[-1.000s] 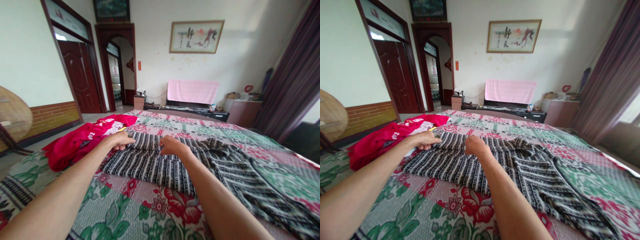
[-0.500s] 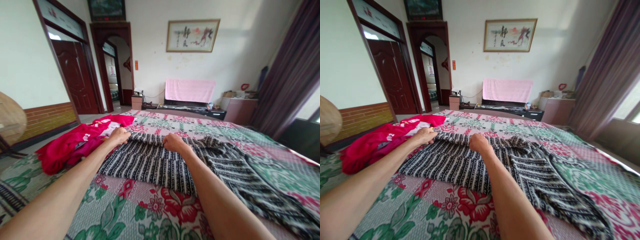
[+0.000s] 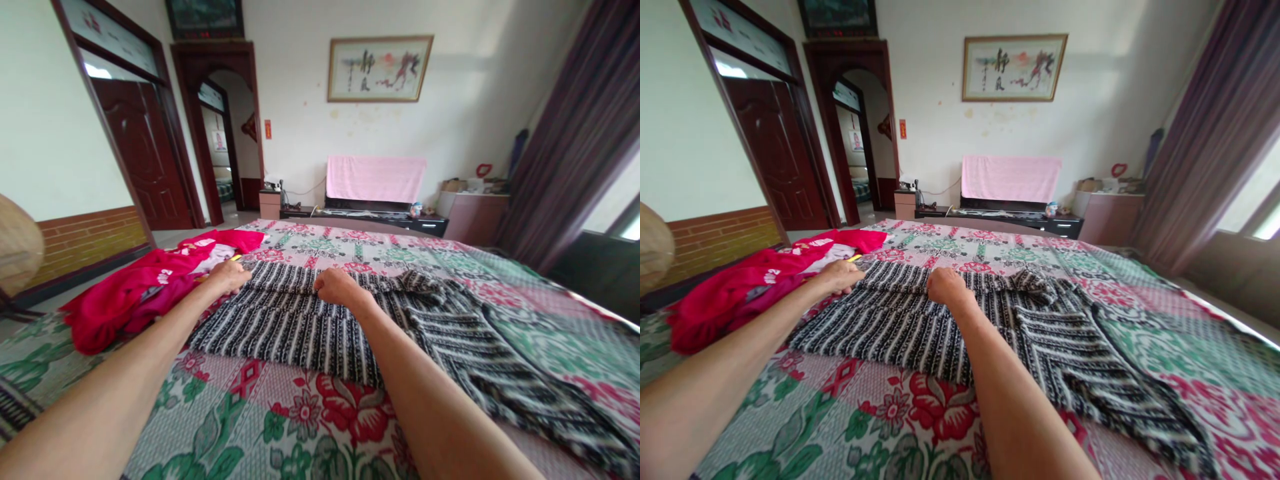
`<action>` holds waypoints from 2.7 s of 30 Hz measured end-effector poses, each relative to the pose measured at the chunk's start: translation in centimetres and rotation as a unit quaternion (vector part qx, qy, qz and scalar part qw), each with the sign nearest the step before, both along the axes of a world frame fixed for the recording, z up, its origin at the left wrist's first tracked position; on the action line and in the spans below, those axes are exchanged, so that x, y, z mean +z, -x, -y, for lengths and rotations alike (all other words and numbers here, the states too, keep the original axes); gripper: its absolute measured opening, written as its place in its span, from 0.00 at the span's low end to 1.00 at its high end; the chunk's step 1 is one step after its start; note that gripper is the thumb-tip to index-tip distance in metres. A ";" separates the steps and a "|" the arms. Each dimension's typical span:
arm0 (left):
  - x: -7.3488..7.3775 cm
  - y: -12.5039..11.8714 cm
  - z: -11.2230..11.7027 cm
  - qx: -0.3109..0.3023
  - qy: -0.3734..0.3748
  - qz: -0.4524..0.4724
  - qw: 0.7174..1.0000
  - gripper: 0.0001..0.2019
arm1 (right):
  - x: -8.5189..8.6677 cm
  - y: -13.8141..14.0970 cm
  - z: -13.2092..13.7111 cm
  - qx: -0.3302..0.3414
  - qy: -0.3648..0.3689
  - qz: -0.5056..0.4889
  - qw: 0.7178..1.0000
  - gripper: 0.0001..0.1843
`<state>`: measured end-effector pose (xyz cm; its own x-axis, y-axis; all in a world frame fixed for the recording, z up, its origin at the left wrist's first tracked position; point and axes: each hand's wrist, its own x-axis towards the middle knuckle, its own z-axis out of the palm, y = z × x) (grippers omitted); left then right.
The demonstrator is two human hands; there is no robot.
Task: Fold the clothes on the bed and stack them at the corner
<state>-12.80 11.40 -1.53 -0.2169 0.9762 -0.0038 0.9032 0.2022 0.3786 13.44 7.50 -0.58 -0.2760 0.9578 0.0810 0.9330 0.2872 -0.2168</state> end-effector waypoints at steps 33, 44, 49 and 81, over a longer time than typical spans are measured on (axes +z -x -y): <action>-0.6 -8.2 5.4 -0.162 -0.137 -0.134 0.968 0.17 | -2.1 -9.0 8.7 -0.070 -0.101 -0.046 0.991 0.20; -3.4 -18.5 6.3 -0.329 -0.184 -0.139 0.916 0.20 | -4.6 -11.0 9.3 -0.051 -0.163 -0.124 0.977 0.15; -4.9 -18.8 6.0 -0.320 -0.186 -0.140 0.918 0.21 | -4.7 -10.9 9.5 -0.063 -0.170 -0.136 0.974 0.15; -5.8 -18.6 5.7 -0.327 -0.201 -0.145 0.912 0.23 | -5.5 -11.9 8.4 -0.141 -0.290 -0.343 0.882 0.16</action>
